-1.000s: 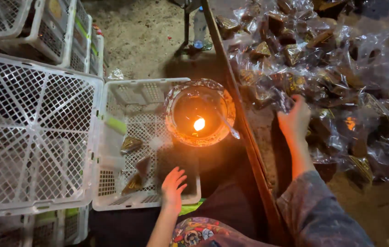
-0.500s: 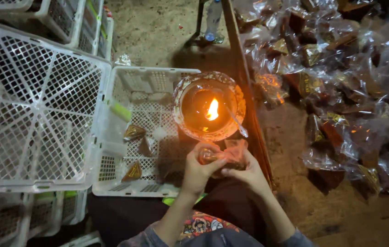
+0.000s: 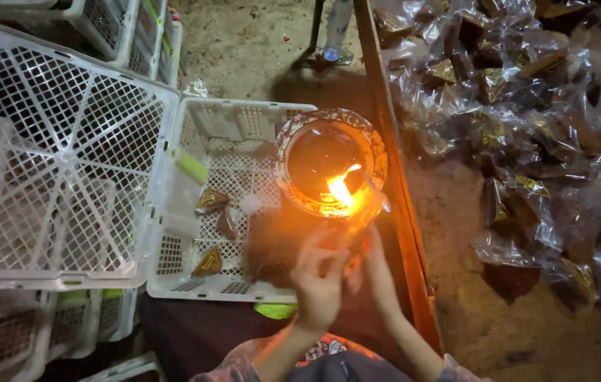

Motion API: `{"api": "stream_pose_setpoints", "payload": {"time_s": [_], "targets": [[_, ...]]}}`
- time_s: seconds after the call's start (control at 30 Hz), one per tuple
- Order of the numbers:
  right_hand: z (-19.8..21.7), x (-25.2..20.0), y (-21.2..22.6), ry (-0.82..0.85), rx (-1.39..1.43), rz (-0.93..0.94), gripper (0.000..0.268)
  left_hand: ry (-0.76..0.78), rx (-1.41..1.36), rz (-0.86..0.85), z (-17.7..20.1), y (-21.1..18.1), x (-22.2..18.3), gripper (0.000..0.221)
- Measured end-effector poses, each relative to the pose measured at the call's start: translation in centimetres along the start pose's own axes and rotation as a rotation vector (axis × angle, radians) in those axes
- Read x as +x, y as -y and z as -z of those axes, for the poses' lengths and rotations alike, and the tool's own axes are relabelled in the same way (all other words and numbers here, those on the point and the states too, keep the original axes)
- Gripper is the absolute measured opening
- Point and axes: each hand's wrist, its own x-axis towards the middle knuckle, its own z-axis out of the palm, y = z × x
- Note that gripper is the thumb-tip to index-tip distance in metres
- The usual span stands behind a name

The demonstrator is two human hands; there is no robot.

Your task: Sealing plastic bags containing food items by passing the edges over a candle flame

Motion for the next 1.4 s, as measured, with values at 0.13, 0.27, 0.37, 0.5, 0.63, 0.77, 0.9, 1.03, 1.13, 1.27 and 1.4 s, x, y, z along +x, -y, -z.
{"api": "stream_pose_setpoints", "payload": {"time_s": [0.13, 0.27, 0.37, 0.5, 0.63, 0.77, 0.9, 1.03, 1.13, 1.27, 1.4], "targets": [[5.9, 0.2, -0.1, 0.469, -0.331, 0.037, 0.130, 0.360, -0.209, 0.002, 1.1, -1.0, -0.9, 0.036], [5.5, 1.6, 2.6, 0.525, -0.539, -0.166, 0.100, 0.351, -0.136, -0.091, 2.6, -1.8, 3.3, 0.035], [6.6, 2.2, 1.8, 0.773, -0.373, -0.393, 0.084, 0.654, 0.005, 0.222, 4.0, 0.7, 5.8, 0.073], [3.3, 0.9, 1.9, 0.539, -0.100, -0.730, 0.075, 0.371, -0.100, 0.536, 3.8, 2.5, 4.0, 0.031], [6.2, 1.8, -1.1, 0.505, -0.338, -0.197, 0.077, 0.066, 0.003, 0.398, 3.8, 3.8, 4.3, 0.026], [6.7, 2.5, -0.5, 0.342, -0.418, -0.088, 0.088, -0.119, -0.134, 0.475, 4.3, 2.7, 4.5, 0.028], [7.9, 2.2, -3.1, 0.353, -0.688, 0.020, 0.080, -0.099, -0.198, 0.513, 3.2, 1.1, 3.5, 0.033], [6.7, 2.9, -0.5, 0.234, -0.353, -0.168, 0.047, -0.103, -0.299, 0.376, 5.2, 1.5, 5.5, 0.024], [7.2, 3.1, -0.6, 0.241, -0.519, -0.133, 0.069, 0.177, -0.021, 0.394, 5.9, -2.4, 7.8, 0.055], [6.7, 3.3, -0.9, 0.312, -0.652, -0.032, 0.040, 0.403, 0.222, 0.095, 7.1, 2.8, 6.0, 0.024], [5.1, 2.9, 1.4, 0.347, -0.610, 0.031, 0.015, 0.486, 0.244, -0.159, 7.5, 1.8, 6.5, 0.035]]}}
